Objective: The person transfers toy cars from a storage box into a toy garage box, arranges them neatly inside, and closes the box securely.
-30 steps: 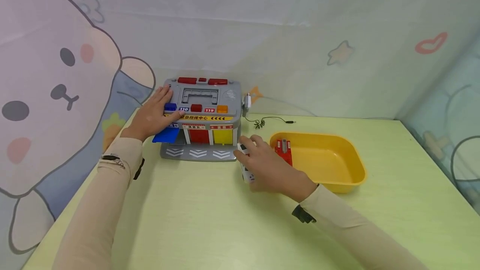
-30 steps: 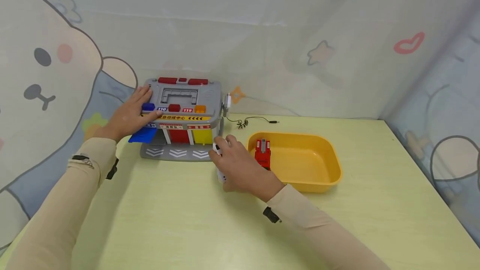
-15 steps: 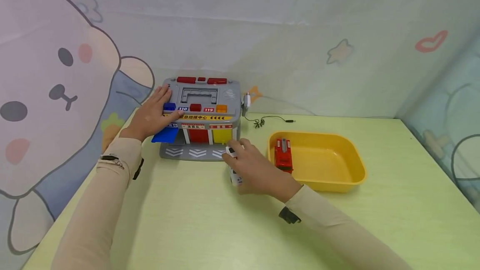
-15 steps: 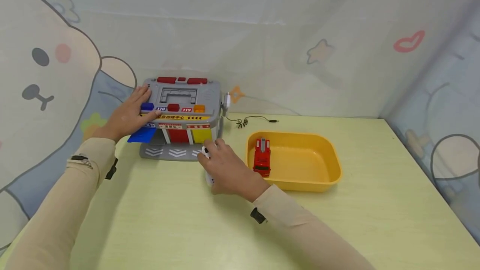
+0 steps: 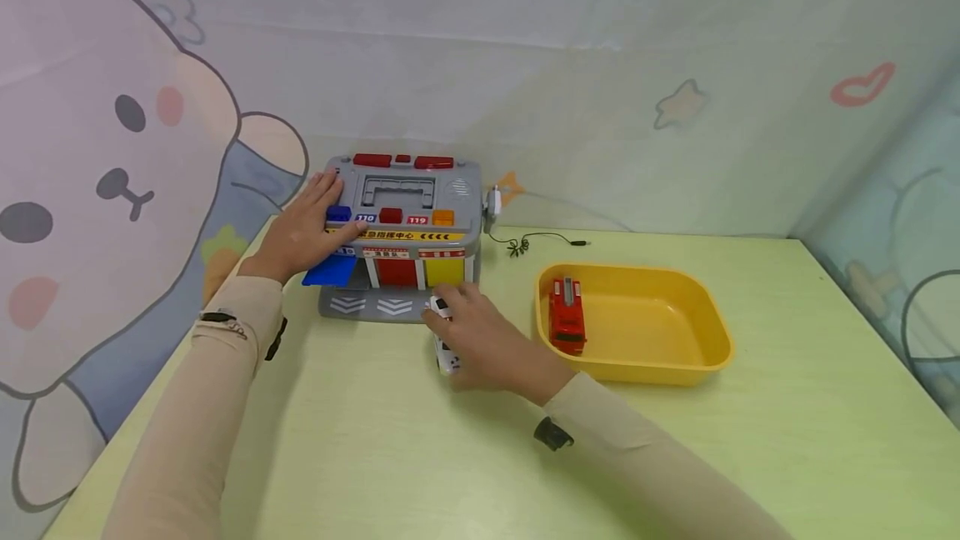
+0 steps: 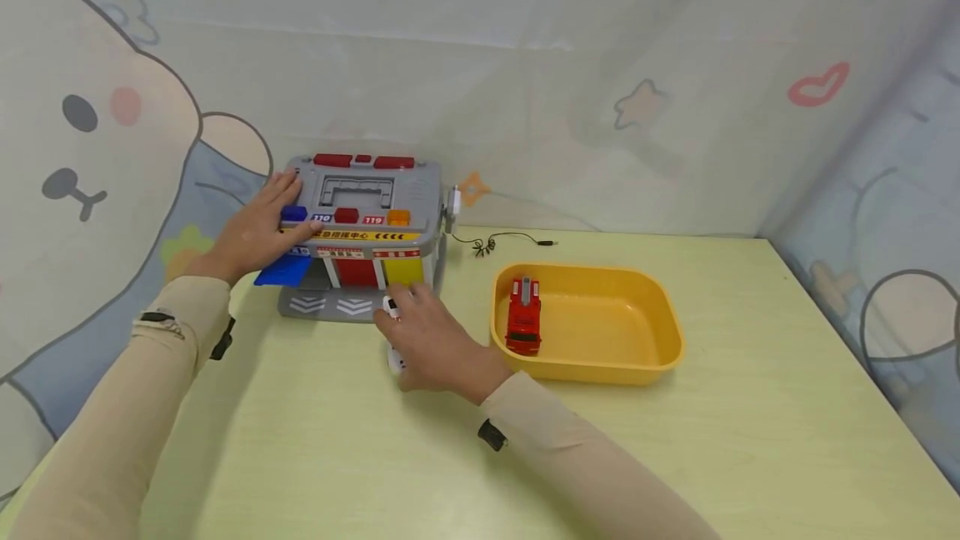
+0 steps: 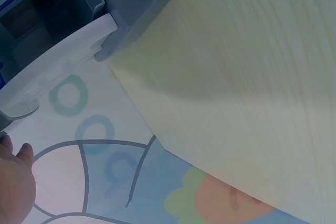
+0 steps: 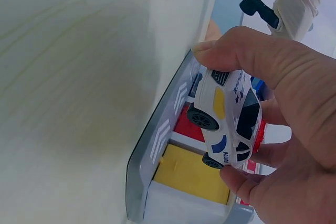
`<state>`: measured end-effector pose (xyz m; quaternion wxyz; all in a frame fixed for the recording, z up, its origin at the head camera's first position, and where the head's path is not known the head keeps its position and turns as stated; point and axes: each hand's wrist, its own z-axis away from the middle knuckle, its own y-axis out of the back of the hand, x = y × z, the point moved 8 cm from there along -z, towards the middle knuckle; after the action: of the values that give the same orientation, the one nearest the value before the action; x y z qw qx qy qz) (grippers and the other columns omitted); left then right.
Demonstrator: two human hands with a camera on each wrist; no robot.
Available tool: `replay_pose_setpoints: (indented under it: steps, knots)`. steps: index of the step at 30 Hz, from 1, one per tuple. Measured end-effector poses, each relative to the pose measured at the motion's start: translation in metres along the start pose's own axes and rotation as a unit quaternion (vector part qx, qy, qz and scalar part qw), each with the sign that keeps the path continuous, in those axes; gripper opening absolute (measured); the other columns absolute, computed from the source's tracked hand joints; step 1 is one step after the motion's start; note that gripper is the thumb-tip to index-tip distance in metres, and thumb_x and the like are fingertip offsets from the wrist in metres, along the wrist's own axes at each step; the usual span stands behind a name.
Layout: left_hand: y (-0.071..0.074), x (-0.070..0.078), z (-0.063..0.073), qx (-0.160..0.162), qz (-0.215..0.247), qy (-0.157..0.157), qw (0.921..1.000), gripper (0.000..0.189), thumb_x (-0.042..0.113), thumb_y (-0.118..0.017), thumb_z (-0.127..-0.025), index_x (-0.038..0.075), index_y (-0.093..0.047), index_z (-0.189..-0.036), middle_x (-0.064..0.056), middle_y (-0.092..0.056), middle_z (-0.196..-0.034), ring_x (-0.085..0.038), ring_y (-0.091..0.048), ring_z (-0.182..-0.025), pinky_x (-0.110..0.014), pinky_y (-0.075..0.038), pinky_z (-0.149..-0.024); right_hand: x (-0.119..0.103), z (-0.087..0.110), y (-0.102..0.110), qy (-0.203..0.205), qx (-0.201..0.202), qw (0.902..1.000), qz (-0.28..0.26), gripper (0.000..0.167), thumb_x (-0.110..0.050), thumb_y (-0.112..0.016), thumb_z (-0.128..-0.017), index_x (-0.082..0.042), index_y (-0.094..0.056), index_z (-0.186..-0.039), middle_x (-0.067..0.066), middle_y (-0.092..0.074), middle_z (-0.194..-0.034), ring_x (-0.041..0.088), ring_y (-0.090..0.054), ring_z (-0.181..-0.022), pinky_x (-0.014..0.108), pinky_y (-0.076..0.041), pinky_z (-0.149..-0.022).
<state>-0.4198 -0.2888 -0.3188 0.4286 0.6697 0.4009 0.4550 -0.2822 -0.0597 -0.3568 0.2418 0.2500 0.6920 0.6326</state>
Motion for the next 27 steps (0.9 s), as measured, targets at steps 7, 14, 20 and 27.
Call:
replay_pose_setpoints:
  steps: [7, 14, 20, 27]
  knots:
    - [0.0, 0.0, 0.002, 0.003, 0.001, 0.003, 1.0, 0.093, 0.065, -0.047, -0.095, 0.006, -0.016, -0.16, -0.011, -0.007, -0.169, -0.031, -0.002, -0.157, -0.059, -0.013, -0.124, -0.011, -0.01, -0.006, 0.013, 0.007, 0.9999, 0.008, 0.078, -0.037, -0.081, -0.076, -0.016, -0.049, -0.145, 0.014, -0.034, -0.157, 0.034, -0.033, -0.141, 0.043, -0.04, -0.116]
    - [0.001, 0.002, 0.0, 0.005, 0.003, 0.001, 1.0, 0.094, 0.066, -0.047, -0.094, 0.006, -0.016, -0.16, -0.011, -0.007, -0.169, -0.032, -0.002, -0.157, -0.059, -0.014, -0.124, -0.015, -0.016, -0.009, 0.023, 0.023, 0.9994, 0.012, 0.075, -0.037, -0.079, -0.079, -0.015, -0.048, -0.144, 0.015, -0.033, -0.157, 0.034, -0.035, -0.139, 0.042, -0.039, -0.116]
    - [0.002, 0.002, -0.001, 0.006, 0.003, 0.003, 1.0, 0.095, 0.067, -0.047, -0.094, 0.007, -0.016, -0.16, -0.011, -0.007, -0.17, -0.03, -0.002, -0.158, -0.059, -0.014, -0.124, -0.018, -0.023, -0.01, 0.019, 0.022, 0.9996, 0.005, 0.076, -0.037, -0.079, -0.08, -0.016, -0.048, -0.145, 0.014, -0.033, -0.157, 0.034, -0.034, -0.14, 0.043, -0.039, -0.116]
    - [0.001, 0.001, 0.0, 0.003, 0.004, 0.007, 1.0, 0.095, 0.068, -0.046, -0.094, 0.007, -0.016, -0.16, -0.011, -0.007, -0.169, -0.031, -0.002, -0.158, -0.06, -0.014, -0.123, -0.025, -0.034, -0.013, 0.028, 0.027, 0.999, 0.02, 0.073, -0.038, -0.077, -0.081, -0.017, -0.049, -0.145, 0.014, -0.034, -0.155, 0.034, -0.037, -0.137, 0.043, -0.039, -0.116]
